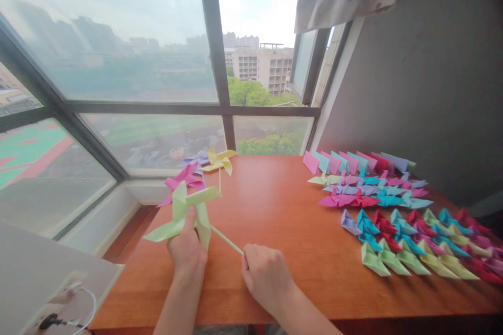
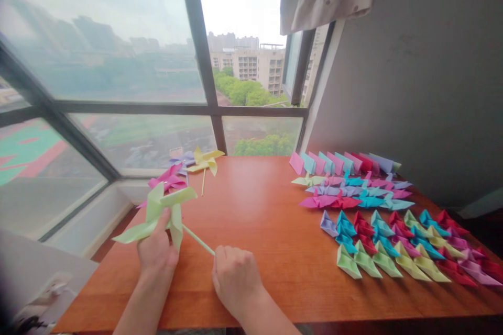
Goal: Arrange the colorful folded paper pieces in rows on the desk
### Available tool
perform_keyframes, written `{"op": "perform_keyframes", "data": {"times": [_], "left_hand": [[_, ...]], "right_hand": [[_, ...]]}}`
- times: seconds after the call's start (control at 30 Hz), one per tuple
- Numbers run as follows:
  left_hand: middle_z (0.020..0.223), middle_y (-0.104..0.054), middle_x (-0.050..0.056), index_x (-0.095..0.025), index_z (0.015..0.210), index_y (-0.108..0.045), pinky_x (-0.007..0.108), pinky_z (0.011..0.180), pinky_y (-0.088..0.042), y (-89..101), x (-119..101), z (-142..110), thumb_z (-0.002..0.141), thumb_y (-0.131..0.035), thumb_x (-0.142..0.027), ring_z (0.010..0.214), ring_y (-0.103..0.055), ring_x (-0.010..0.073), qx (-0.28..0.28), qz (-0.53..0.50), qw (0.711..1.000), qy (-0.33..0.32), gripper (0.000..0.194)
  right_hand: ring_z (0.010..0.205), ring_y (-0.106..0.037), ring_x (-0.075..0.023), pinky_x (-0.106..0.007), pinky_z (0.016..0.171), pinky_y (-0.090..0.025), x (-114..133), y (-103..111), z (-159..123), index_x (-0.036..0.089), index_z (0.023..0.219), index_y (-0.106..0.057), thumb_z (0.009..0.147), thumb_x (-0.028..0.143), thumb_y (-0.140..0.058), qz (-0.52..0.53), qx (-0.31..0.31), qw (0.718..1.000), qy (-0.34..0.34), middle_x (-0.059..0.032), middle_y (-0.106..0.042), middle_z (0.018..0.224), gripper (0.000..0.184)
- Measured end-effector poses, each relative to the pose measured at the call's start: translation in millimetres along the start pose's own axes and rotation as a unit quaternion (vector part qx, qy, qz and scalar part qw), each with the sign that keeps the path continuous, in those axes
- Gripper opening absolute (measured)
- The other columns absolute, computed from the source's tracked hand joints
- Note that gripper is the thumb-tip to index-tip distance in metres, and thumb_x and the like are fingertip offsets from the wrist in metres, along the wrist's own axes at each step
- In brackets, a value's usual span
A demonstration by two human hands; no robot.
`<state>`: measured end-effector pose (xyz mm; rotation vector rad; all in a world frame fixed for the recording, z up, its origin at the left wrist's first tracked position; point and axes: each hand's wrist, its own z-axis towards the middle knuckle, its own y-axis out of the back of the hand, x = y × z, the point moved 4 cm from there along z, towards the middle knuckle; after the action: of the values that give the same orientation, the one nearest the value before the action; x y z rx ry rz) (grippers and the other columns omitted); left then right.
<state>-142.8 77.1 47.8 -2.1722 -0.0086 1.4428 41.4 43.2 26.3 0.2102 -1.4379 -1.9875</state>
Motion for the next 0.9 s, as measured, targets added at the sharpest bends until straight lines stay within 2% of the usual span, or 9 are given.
{"op": "perform_keyframes", "data": {"times": [0.2,0.37,0.47,0.6,0.67,0.73,0.8,0.87,0.9], "left_hand": [[0.088,-0.073,0.004,-0.015,0.079,-0.068,0.021,0.061,-0.059,5.2,-12,8,0.066,-0.074,-0.006,0.079,-0.07,0.0178,-0.03,0.006,0.999,-0.021,0.017],[0.095,-0.072,0.002,-0.014,0.087,-0.068,0.018,0.066,-0.058,11.9,-18,18,0.068,-0.075,-0.009,0.076,-0.068,0.0124,-0.046,-0.006,0.998,-0.047,0.021],[0.089,-0.071,0.003,-0.012,0.086,-0.068,0.018,0.06,-0.057,16.9,-22,23,0.069,-0.073,-0.008,0.07,-0.066,0.0113,-0.023,-0.009,0.999,-0.039,0.019],[0.08,-0.067,0.002,-0.014,0.081,-0.063,0.018,0.054,-0.054,26.4,-30,39,0.072,-0.07,-0.013,0.065,-0.063,0.0109,0.052,0.007,0.998,-0.017,0.012],[0.078,-0.063,-0.001,-0.017,0.082,-0.057,0.019,0.057,-0.054,37.5,-39,51,0.072,-0.068,-0.014,0.066,-0.062,0.0107,0.053,0.041,0.995,-0.069,0.015],[0.083,-0.059,-0.003,-0.019,0.09,-0.053,0.024,0.071,-0.055,54.0,-49,62,0.068,-0.068,-0.013,0.076,-0.062,0.0122,0.001,0.079,0.985,-0.15,0.027],[0.1,-0.06,0.0,-0.019,0.106,-0.052,0.032,0.09,-0.051,70.6,-59,66,0.064,-0.07,-0.012,0.096,-0.062,0.0172,-0.063,0.117,0.965,-0.225,0.046],[0.122,-0.056,0.009,-0.017,0.122,-0.051,0.039,0.1,-0.046,78.7,-67,59,0.063,-0.072,-0.018,0.117,-0.055,0.0256,-0.093,0.214,0.921,-0.313,0.062],[0.13,-0.054,0.013,-0.016,0.127,-0.051,0.042,0.1,-0.045,77.7,-71,52,0.065,-0.072,-0.023,0.122,-0.051,0.0298,-0.088,0.283,0.883,-0.363,0.066]], "right_hand": [[0.069,-0.06,-0.0174,-0.026,0.059,-0.033,10,7,10,0.022,0.082,-0.054,0.085,0.023,-0.057,0.039,0.054,0.998,-0.006,-0.0015,-0.066,0.076,0.004],[0.069,-0.063,-0.0139,-0.023,0.06,-0.034,19,7,20,0.023,0.083,-0.059,0.091,0.025,-0.053,0.132,0.058,0.989,-0.014,0.0016,-0.069,0.076,0.01],[0.069,-0.064,-0.0128,-0.023,0.06,-0.034,22,2,27,0.023,0.079,-0.06,0.092,0.023,-0.051,0.141,0.055,0.988,-0.014,0.0022,-0.07,0.075,0.016],[0.072,-0.066,-0.013,-0.022,0.061,-0.036,23,-5,44,0.022,0.08,-0.061,0.094,0.023,-0.05,0.129,0.049,0.99,-0.017,0.0018,-0.071,0.077,0.018],[0.075,-0.067,-0.0133,-0.022,0.063,-0.038,24,-8,57,0.023,0.083,-0.062,0.095,0.024,-0.048,0.122,0.058,0.991,-0.014,0.0014,-0.072,0.081,0.019],[0.078,-0.068,-0.0144,-0.022,0.064,-0.041,26,-10,71,0.023,0.088,-0.063,0.096,0.027,-0.047,0.108,0.08,0.991,-0.01,0.0004,-0.073,0.084,0.018],[0.078,-0.069,-0.0168,-0.023,0.064,-0.043,27,-12,83,0.022,0.09,-0.063,0.097,0.032,-0.048,0.081,0.11,0.991,-0.015,-0.002,-0.073,0.086,0.019],[0.078,-0.069,-0.0197,-0.026,0.063,-0.046,27,-12,90,0.021,0.092,-0.062,0.096,0.036,-0.049,0.051,0.132,0.99,-0.026,-0.0049,-0.072,0.087,0.02],[0.079,-0.069,-0.0207,-0.026,0.063,-0.047,26,-10,90,0.021,0.093,-0.062,0.095,0.037,-0.049,0.041,0.138,0.989,-0.03,-0.006,-0.072,0.087,0.021]]}}
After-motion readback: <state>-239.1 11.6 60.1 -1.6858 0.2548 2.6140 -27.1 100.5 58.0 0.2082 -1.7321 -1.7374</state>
